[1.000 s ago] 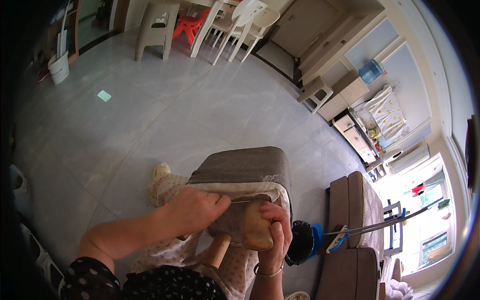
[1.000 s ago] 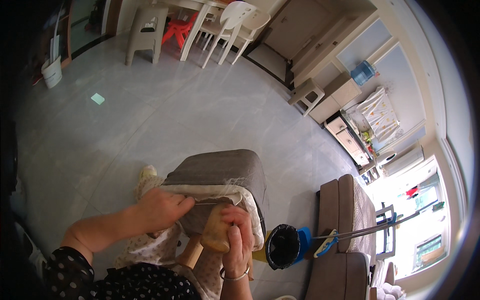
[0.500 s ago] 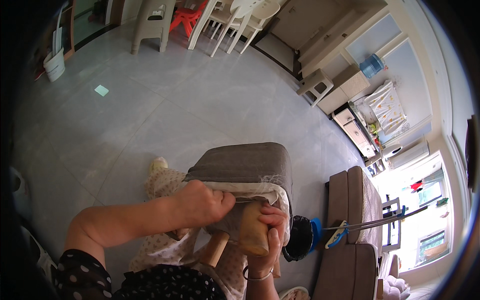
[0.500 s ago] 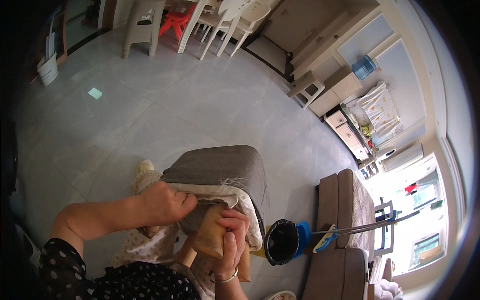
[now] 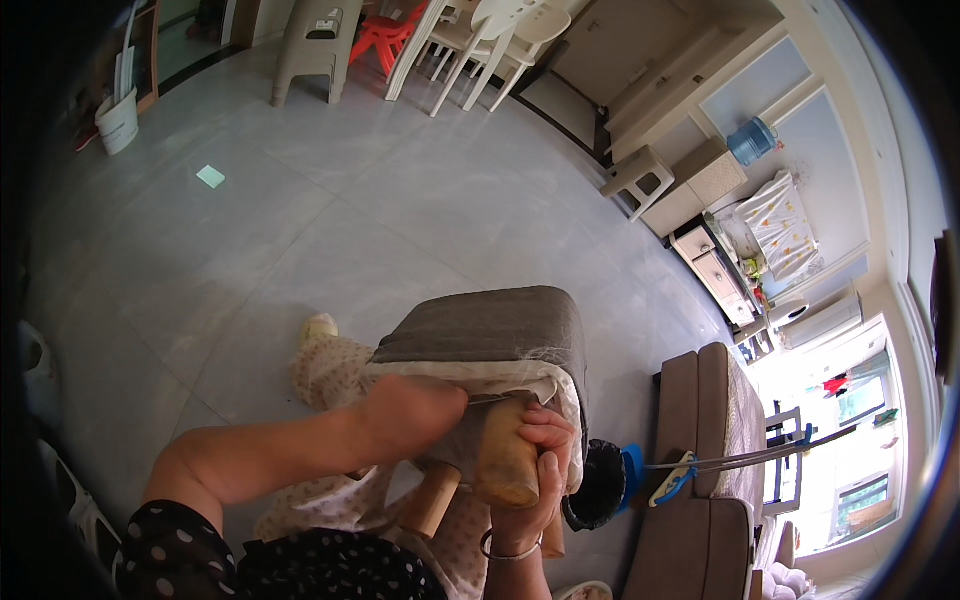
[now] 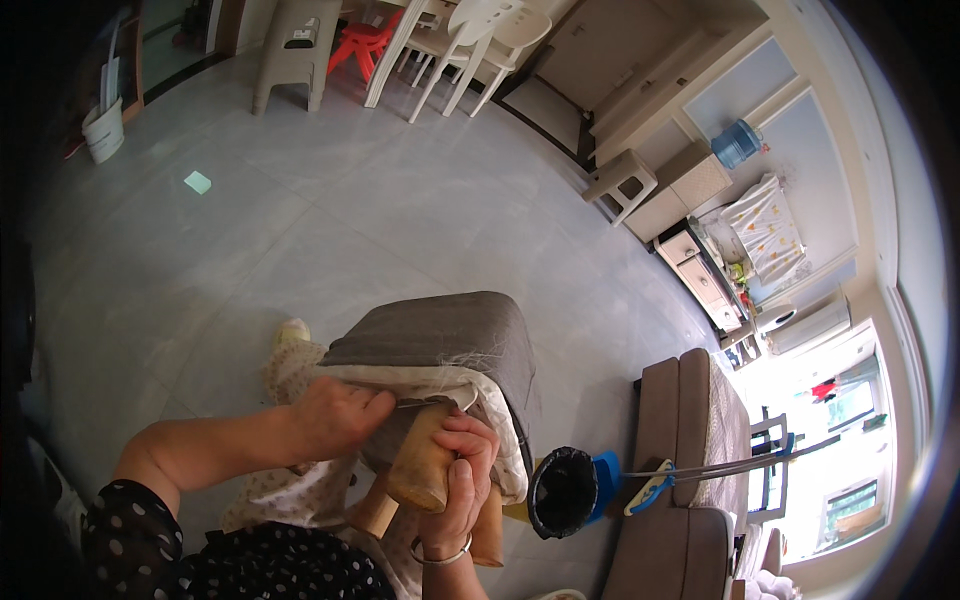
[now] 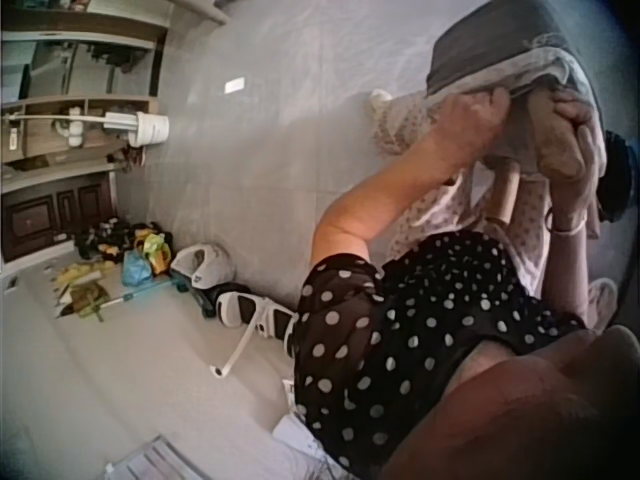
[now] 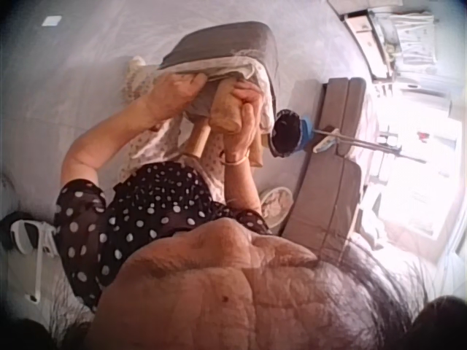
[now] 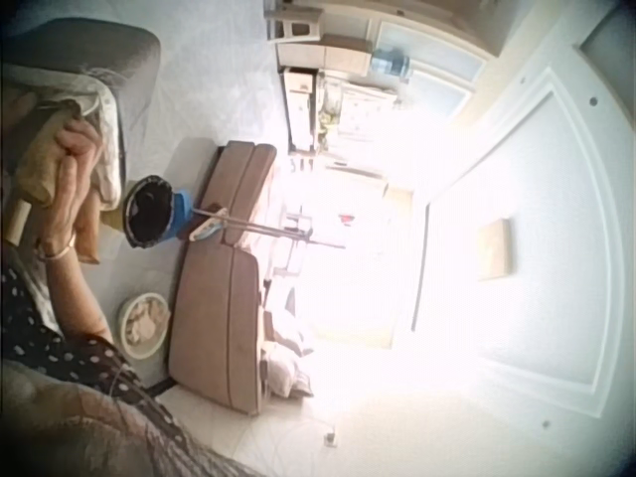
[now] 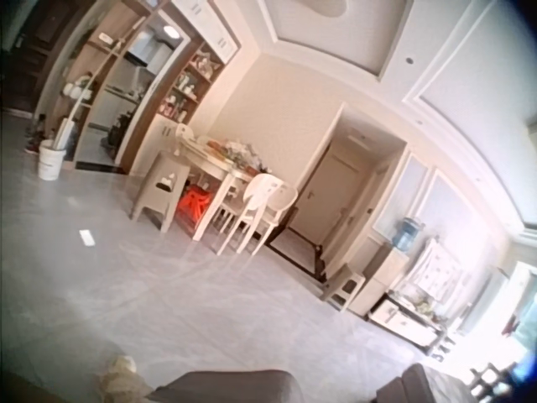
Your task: The person uses a knife to trim and scrape the bottom of the wooden legs and the fabric edges of a small upholstered stool.
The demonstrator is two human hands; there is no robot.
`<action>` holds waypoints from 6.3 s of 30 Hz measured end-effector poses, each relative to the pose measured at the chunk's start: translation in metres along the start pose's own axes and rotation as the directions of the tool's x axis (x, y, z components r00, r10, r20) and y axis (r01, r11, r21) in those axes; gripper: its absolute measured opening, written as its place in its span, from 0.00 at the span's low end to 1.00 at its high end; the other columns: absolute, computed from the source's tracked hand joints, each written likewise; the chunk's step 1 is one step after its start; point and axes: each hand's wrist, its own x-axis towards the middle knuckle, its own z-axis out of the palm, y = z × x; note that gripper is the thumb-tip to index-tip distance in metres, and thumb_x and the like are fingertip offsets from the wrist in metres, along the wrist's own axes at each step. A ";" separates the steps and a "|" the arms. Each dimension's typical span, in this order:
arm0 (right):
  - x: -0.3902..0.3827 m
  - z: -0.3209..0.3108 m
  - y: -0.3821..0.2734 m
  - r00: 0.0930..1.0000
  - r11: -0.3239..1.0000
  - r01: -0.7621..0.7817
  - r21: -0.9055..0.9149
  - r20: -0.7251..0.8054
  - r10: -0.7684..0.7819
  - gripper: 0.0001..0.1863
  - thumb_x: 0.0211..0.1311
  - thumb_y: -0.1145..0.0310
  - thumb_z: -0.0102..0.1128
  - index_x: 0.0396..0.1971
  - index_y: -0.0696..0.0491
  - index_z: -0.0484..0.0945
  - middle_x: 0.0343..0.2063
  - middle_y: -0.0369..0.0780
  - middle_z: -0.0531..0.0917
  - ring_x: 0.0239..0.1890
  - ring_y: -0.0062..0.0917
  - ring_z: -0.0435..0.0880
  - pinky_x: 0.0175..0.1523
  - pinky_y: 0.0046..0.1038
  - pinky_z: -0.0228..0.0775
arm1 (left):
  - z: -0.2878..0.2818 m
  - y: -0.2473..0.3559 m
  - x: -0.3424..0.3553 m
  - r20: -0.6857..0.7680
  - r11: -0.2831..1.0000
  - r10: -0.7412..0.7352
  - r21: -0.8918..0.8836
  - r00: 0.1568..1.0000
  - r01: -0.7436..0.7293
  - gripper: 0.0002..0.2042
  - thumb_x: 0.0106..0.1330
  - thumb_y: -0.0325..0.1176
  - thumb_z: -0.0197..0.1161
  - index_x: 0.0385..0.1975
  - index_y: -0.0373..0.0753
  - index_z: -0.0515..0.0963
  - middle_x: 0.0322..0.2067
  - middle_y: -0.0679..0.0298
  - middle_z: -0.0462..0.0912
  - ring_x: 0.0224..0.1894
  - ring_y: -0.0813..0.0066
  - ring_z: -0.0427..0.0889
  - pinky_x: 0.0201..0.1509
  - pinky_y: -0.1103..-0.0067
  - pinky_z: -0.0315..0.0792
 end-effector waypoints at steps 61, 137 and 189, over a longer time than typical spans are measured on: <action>0.000 0.009 0.003 0.997 0.992 -0.036 0.123 -0.063 0.044 0.18 0.53 0.56 0.43 0.28 0.57 0.69 0.38 0.46 0.71 0.52 0.32 0.67 0.66 0.38 0.50 | -0.050 -0.024 0.048 0.311 0.933 0.317 0.067 0.896 -0.354 0.05 0.47 0.26 0.58 0.21 0.37 0.68 0.09 0.62 0.73 0.13 0.68 0.78 0.13 0.74 0.68; -0.016 0.013 0.019 0.968 0.990 0.134 0.054 -0.221 -0.119 0.19 0.57 0.60 0.37 0.28 0.57 0.77 0.42 0.43 0.68 0.49 0.31 0.65 0.61 0.37 0.54 | -0.037 -0.007 0.026 0.053 0.969 0.174 0.167 0.983 -0.180 0.07 0.46 0.29 0.58 0.16 0.42 0.66 0.10 0.68 0.68 0.10 0.71 0.71 0.10 0.76 0.64; 0.001 -0.008 -0.021 0.988 0.998 0.061 -0.025 -0.142 -0.064 0.05 0.55 0.73 0.62 0.28 0.59 0.81 0.33 0.40 0.80 0.38 0.28 0.73 0.45 0.27 0.66 | -0.063 0.052 0.083 0.166 0.948 0.317 -0.065 0.934 -0.310 0.16 0.57 0.34 0.62 0.46 0.39 0.78 0.31 0.64 0.75 0.26 0.68 0.75 0.31 0.74 0.72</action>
